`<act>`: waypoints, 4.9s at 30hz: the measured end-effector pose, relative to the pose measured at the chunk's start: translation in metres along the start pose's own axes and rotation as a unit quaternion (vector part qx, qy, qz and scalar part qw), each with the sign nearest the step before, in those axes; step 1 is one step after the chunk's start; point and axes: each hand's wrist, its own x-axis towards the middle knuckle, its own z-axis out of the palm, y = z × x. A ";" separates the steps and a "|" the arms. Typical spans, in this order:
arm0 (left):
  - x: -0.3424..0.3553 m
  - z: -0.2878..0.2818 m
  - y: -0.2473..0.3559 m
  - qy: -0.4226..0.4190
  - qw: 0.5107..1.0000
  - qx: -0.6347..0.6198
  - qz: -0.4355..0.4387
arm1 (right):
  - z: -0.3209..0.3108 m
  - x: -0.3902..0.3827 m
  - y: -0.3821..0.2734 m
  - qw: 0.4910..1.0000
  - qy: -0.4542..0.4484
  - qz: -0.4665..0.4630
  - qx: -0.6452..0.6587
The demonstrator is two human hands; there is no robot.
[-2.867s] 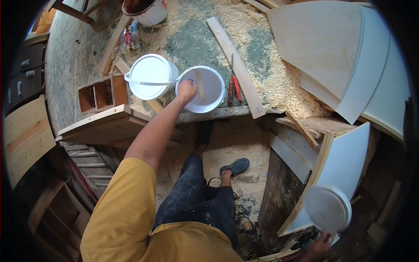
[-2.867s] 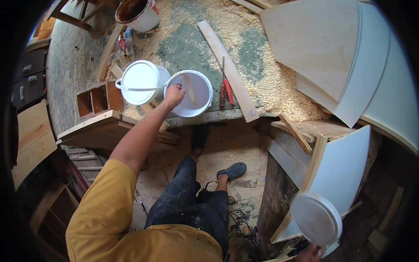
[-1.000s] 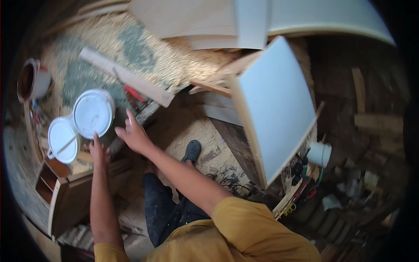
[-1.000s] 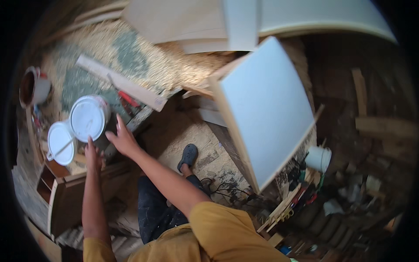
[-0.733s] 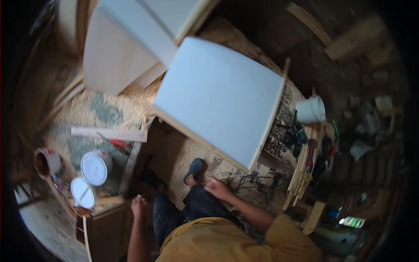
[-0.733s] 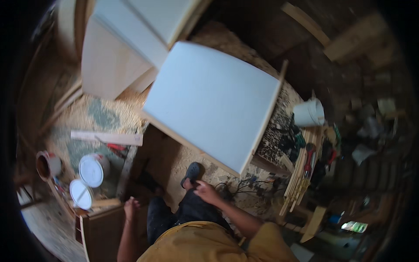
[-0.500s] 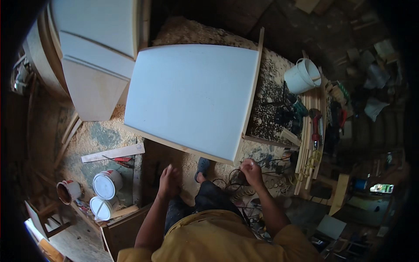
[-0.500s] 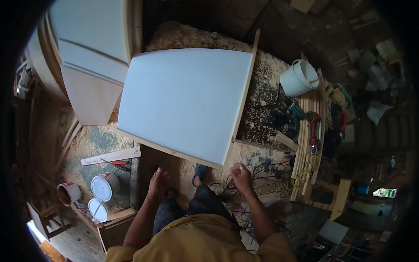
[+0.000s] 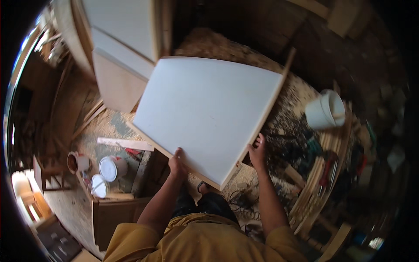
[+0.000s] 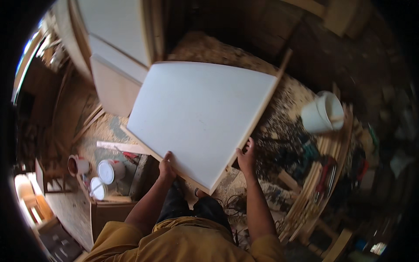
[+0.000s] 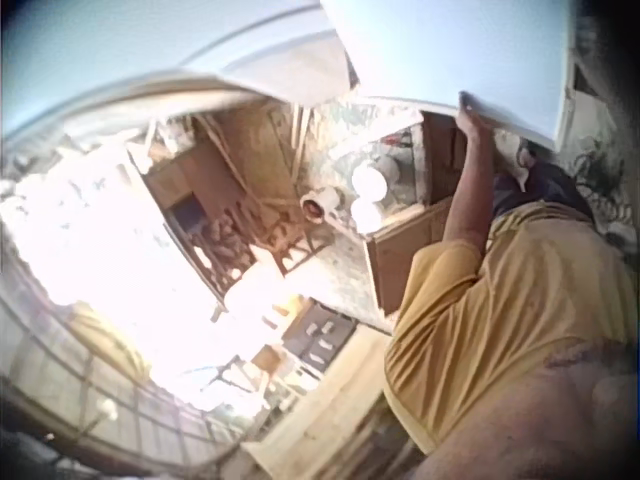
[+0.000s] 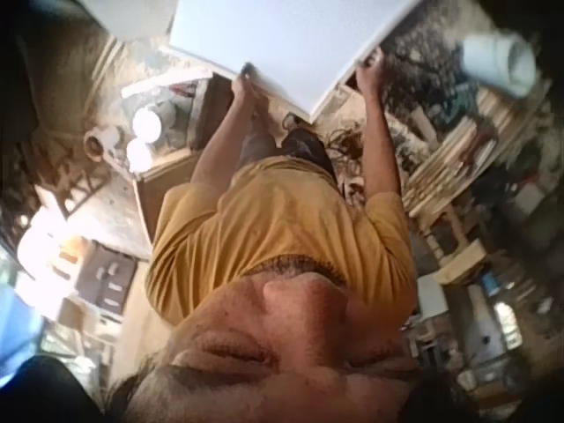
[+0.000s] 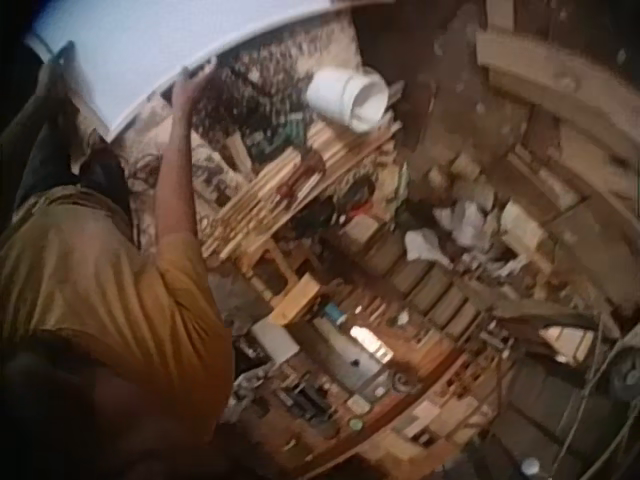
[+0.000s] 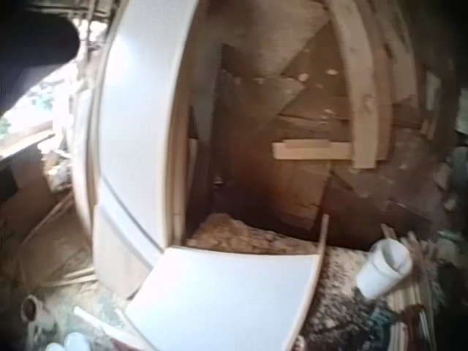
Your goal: Assemble and finish wooden furniture components using a nail gun and router.
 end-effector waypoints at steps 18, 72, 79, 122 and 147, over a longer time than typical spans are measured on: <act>-0.013 0.010 0.012 -0.007 0.998 0.043 -0.054 | -0.069 -0.102 0.051 0.870 0.123 0.461 0.123; -0.058 0.021 0.041 0.095 0.994 0.009 0.046 | 0.012 0.345 -0.164 0.931 -0.165 -0.253 -0.207; -0.070 -0.031 0.118 0.102 0.994 0.039 0.023 | 0.008 0.277 -0.230 0.915 -0.199 -0.324 -0.138; -0.129 0.280 0.276 -0.386 0.705 0.568 0.177 | -0.203 -0.237 -0.127 0.966 0.208 -0.037 0.147; -0.185 0.308 0.259 -0.473 0.737 0.452 0.171 | -0.352 -0.196 -0.148 0.892 0.441 -0.089 -0.049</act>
